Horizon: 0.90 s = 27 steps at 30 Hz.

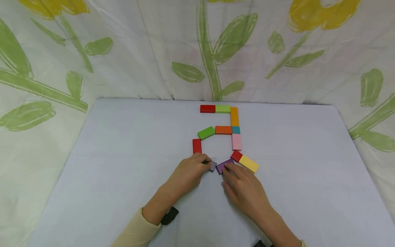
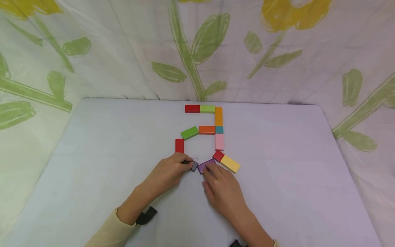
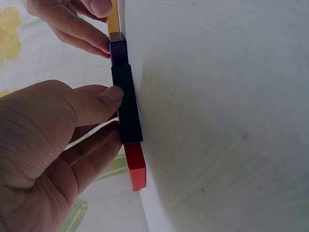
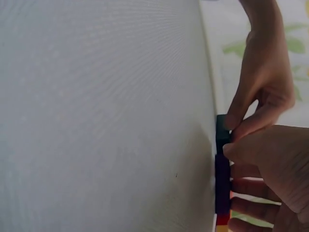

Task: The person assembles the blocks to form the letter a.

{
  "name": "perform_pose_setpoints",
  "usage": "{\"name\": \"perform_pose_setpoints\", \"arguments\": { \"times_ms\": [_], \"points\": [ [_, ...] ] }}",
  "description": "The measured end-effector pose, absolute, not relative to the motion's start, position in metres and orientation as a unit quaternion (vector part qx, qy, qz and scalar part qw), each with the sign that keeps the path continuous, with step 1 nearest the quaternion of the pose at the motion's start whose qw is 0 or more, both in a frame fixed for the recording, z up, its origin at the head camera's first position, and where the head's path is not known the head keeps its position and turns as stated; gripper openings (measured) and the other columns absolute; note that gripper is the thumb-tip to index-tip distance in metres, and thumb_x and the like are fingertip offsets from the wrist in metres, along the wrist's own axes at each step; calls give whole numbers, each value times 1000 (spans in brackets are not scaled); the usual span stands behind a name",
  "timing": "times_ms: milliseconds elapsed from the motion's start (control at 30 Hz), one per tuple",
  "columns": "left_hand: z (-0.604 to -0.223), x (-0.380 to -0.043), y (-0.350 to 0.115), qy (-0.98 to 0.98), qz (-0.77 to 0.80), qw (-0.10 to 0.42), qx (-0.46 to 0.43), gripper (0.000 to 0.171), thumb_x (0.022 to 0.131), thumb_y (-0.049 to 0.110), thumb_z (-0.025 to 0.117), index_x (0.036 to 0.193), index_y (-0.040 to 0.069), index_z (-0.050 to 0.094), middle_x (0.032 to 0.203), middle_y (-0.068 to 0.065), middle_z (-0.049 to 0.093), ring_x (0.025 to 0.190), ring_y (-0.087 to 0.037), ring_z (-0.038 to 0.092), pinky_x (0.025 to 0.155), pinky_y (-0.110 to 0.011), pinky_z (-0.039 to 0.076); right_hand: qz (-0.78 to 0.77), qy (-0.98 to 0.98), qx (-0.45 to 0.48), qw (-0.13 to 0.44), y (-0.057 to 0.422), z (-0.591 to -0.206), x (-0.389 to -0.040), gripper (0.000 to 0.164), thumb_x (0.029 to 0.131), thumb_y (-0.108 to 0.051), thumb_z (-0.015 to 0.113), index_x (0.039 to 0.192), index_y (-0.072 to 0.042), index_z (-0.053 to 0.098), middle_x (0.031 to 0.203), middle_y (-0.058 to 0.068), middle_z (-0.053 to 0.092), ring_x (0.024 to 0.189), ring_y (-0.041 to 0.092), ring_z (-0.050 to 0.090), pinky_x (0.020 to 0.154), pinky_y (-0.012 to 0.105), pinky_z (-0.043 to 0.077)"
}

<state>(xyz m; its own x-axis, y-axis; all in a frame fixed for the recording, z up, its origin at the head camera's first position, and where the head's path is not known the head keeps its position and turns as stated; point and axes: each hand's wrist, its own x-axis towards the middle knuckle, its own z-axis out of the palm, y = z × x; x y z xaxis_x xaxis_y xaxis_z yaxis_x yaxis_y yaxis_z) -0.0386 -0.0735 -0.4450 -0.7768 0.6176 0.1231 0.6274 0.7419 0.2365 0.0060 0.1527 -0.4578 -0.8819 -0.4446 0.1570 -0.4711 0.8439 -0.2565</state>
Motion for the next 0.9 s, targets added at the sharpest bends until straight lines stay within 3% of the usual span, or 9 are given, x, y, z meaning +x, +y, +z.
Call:
{"name": "perform_pose_setpoints", "arguments": {
  "times_ms": [533,900],
  "points": [
    [-444,-37,-73,-934,-131,9,-332,25,96,5,76,119,13,82,124,-3,76,116,-19,70,94,-28,63,145,-957,245,54,157,-461,7,52,88,-34,87,133,-12,74,140,7,70,132,28,65,109,47,58],
    [-441,-32,-74,-930,-140,16,-340,34,98,16,77,131,7,75,133,-5,73,123,-19,69,96,-28,63,208,-940,252,99,160,-458,2,47,85,-25,89,128,-10,76,132,5,73,123,25,70,97,45,63]
  ]
}}
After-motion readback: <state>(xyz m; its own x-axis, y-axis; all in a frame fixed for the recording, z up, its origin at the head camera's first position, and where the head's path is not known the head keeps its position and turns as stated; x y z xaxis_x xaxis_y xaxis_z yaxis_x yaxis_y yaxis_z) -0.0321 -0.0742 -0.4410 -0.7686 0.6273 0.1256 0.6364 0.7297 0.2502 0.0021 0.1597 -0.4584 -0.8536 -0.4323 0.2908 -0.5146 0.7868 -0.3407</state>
